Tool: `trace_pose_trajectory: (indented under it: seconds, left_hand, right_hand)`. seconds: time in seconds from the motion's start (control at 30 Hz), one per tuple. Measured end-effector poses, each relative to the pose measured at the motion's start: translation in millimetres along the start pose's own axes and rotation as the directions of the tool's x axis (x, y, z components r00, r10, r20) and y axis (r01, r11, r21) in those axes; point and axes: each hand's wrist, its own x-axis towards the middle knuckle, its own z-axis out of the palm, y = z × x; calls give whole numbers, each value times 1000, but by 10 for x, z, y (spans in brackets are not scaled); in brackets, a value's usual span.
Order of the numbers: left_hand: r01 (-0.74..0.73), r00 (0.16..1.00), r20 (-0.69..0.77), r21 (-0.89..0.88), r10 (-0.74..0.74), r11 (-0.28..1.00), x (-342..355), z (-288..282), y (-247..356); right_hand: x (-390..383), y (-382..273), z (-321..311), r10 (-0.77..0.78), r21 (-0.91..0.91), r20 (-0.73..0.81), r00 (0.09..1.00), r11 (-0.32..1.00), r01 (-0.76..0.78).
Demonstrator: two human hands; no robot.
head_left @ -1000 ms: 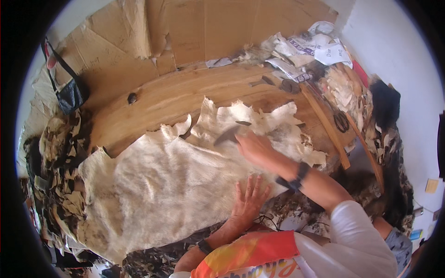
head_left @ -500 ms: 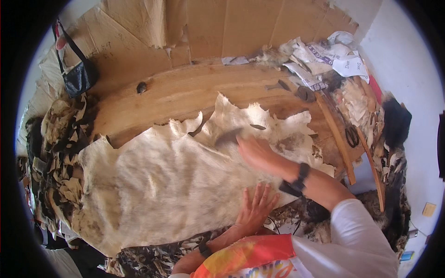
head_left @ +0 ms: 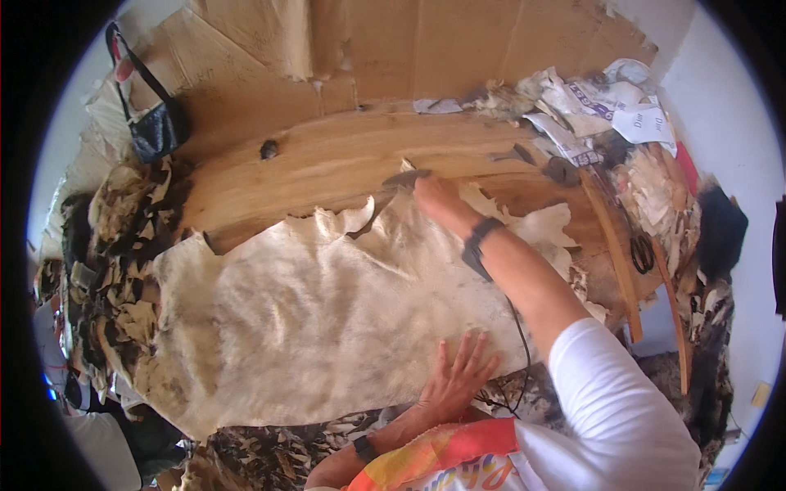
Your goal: The recorder uses a half-moon knife to scrape and clean the surface of a large animal hide on a wooden table in a workshop.
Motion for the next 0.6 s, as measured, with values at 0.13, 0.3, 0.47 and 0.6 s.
trace_pose_trajectory:
  seconds: [0.13,0.3,0.47,0.6]
  left_hand:
    - [-12,1000,-28,41,13,999,-14,-13,3]
    - [-13,996,-90,102,23,995,-36,13,-52]
    - [-4,999,-49,-317,-12,948,-392,-272,-284]
    - [105,994,25,45,-106,994,-803,-284,-549]
  right_hand:
    - [44,30,-67,21,178,-113,993,984,-1]
    - [-781,-201,-214,-140,332,-50,989,931,149]
    - [-1974,-688,-267,-215,116,44,976,971,209]
    - [-2223,-899,75,-49,90,13,999,995,47]
